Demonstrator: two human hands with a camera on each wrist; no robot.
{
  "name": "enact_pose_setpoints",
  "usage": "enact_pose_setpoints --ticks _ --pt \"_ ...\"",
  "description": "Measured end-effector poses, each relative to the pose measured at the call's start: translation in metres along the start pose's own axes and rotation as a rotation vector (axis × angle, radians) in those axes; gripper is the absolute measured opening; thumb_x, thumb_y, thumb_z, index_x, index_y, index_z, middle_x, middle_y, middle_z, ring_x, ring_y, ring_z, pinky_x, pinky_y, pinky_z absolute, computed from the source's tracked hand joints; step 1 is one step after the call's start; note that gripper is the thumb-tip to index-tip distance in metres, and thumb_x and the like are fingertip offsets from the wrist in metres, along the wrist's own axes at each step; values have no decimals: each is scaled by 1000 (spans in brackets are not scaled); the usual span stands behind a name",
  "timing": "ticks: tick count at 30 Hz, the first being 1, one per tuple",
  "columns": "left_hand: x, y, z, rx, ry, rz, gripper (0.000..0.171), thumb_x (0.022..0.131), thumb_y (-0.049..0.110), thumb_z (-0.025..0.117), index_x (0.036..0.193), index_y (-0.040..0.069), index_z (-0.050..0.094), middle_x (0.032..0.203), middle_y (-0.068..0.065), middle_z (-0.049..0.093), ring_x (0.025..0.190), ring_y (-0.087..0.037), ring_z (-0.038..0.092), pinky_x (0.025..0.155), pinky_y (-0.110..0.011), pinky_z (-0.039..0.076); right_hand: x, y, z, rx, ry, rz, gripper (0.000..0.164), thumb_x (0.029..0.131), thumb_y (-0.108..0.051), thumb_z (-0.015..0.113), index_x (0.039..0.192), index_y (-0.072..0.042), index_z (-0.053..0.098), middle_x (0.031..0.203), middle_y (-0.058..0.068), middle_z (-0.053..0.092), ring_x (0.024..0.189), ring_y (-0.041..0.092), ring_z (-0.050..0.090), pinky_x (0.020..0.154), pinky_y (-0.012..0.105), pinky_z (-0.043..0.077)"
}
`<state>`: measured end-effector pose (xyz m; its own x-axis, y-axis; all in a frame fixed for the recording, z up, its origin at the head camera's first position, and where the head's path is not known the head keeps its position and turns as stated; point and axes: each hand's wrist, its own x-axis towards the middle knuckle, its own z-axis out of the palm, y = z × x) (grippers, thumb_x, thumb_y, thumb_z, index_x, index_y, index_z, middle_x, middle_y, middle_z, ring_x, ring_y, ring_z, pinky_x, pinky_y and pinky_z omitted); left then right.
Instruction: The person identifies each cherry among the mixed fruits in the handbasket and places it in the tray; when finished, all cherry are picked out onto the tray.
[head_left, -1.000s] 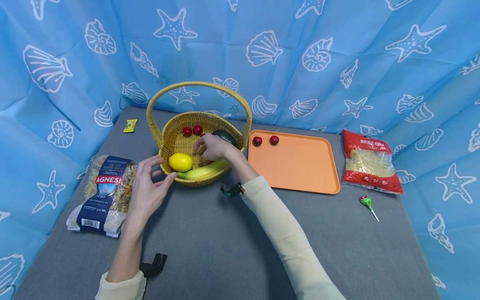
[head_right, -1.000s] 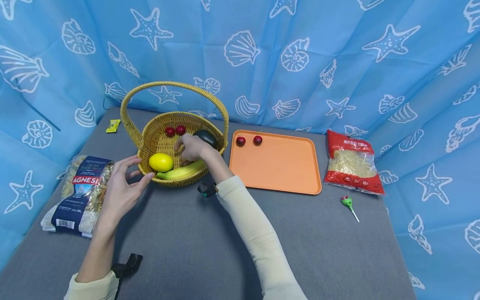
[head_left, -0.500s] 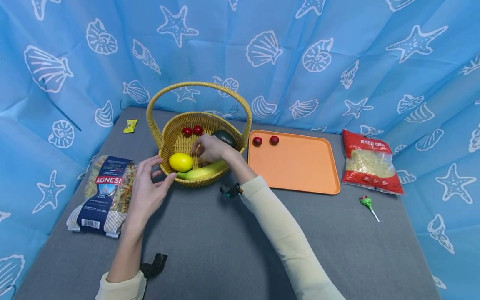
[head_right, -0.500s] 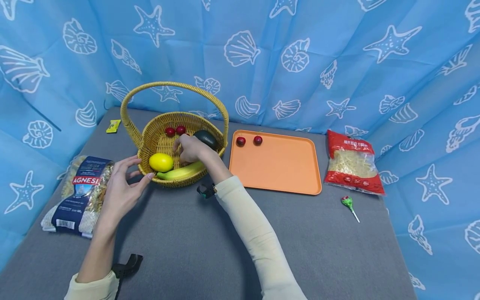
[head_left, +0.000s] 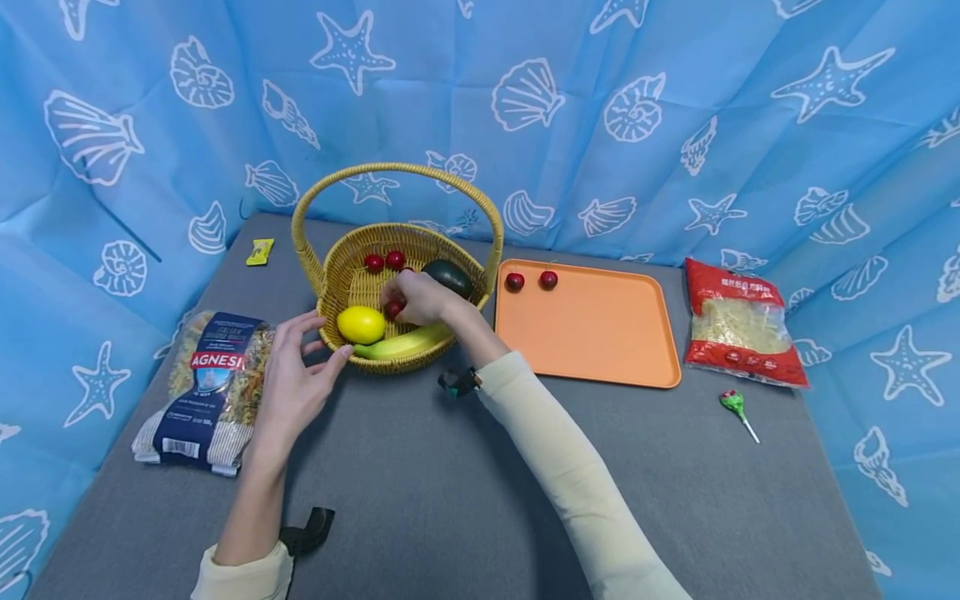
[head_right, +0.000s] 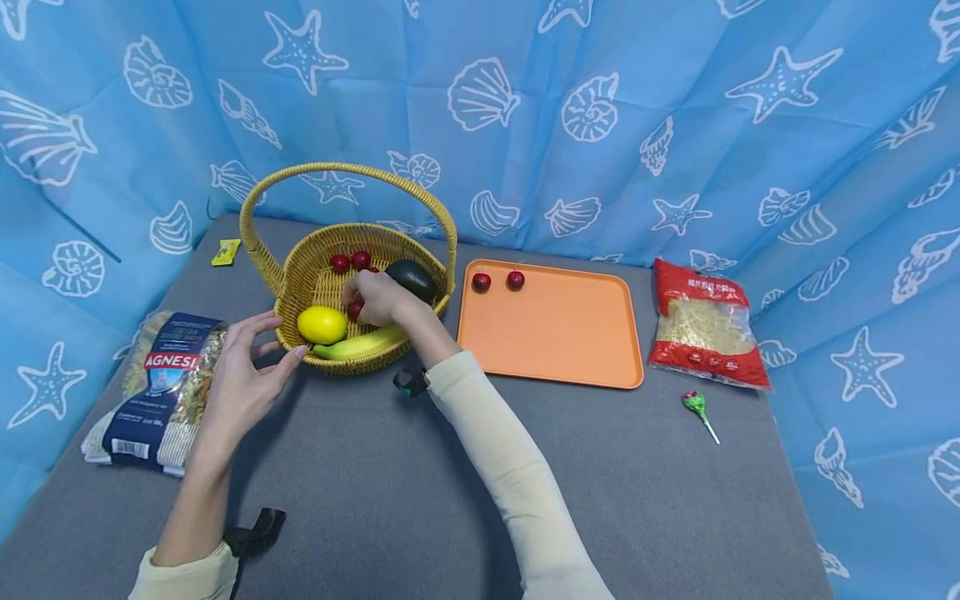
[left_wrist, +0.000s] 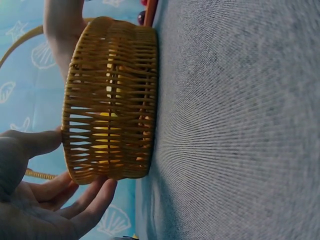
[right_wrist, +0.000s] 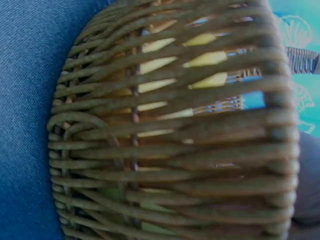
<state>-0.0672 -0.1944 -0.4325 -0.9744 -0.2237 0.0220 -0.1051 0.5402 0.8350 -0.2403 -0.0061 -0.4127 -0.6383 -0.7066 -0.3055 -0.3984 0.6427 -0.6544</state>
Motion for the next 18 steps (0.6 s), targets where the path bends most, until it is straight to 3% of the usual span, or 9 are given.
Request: enact_pose_setpoints --ticks 6,14,18 --pt "0 1 -1 1 -5 -8 63 105 23 73 158 2 48 170 -20 37 137 -49 59 105 -60 64 -5 -6 -1 -18 60 -17 31 102 -2 71 133 -6 72 130 11 75 111 21 68 96 33 61" --pt "1 1 -3 -11 -23 -22 64 106 26 73 160 3 46 171 -19 35 138 -49 58 106 -60 63 -38 -8 -16 167 149 -217 35 101 -5 75 135 0 70 132 14 75 118 26 72 105 39 63" --pt "1 2 -3 -8 -21 -21 64 106 25 73 159 3 46 171 -19 36 138 -48 59 105 -60 64 -64 -3 -22 259 191 -308 34 100 -1 74 133 3 68 131 18 72 114 27 72 101 38 66"
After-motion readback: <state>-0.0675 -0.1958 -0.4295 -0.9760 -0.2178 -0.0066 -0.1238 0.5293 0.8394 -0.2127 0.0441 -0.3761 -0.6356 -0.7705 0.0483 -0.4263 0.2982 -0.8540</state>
